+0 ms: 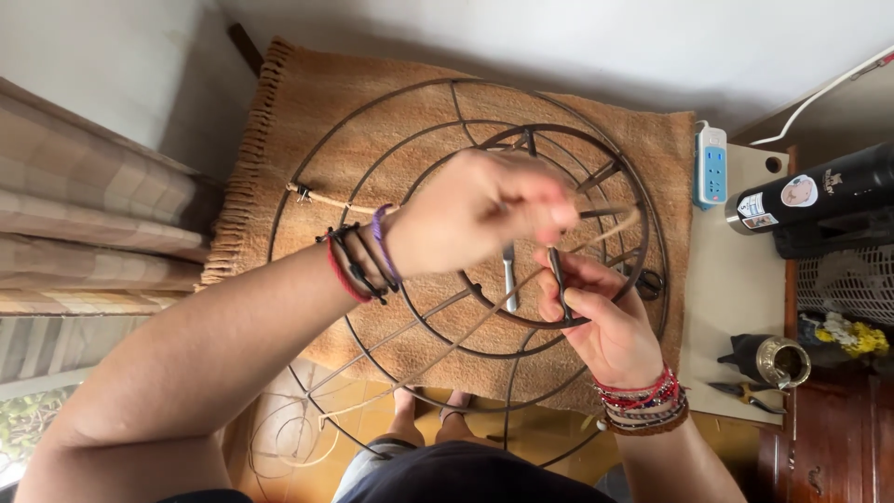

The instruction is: Weaving rope around a metal lampshade frame to create a decorative cover

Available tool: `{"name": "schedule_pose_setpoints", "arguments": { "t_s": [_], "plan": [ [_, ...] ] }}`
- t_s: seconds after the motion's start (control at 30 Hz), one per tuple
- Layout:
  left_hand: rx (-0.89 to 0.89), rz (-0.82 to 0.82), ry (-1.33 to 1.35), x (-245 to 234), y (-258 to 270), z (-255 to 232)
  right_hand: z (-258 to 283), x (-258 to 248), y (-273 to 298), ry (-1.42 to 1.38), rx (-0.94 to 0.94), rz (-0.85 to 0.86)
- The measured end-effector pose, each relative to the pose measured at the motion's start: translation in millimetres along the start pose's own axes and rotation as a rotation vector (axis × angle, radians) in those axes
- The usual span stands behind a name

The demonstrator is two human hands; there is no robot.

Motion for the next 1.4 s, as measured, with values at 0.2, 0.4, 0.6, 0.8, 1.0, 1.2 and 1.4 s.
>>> {"name": "schedule_pose_setpoints", "arguments": {
  "t_s": [0.2,0.4,0.6,0.8,1.0,1.2,1.4],
  "plan": [
    [-0.151,-0.207,-0.266,18.8,-54.1,35.4,1.0,5.2,-2.9,-0.019,-0.019,0.049],
    [0.08,-0.081,-0.199,4.8,-10.7,-23.9,-1.4,3.9,-1.4,-0.008,0.03,0.021],
    [0.125,0.123,-0.345,19.2,37.3,-2.4,5.3,3.1,-4.8,0.108,-0.011,0.021],
    [0.188,0.212,-0.391,23.1,46.3,-13.6,-0.6,-2.9,-2.7,0.106,0.064,-0.056],
    [0.155,0.172,-0.579,44.2,47.6,8.2,-19.2,-37.6,10.5,0.073,-0.036,0.145],
    [0.134,0.184,-0.603,35.9,35.4,-11.0,-14.0,-60.7,-2.9,0.273,-0.121,0.089],
    [0.102,0.153,-0.608,41.0,40.8,-0.3,-21.7,-69.2,-20.0,0.07,-0.298,0.236]
  ]
}}
Point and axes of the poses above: each hand's wrist, its own y-axis away from the middle knuckle, its own x-axis out of the palm, z = x × y, the point moved 10 cm from there along -y, towards the middle knuckle, and after that the axes turned 11 degrees about z, right-handed, at the moved point
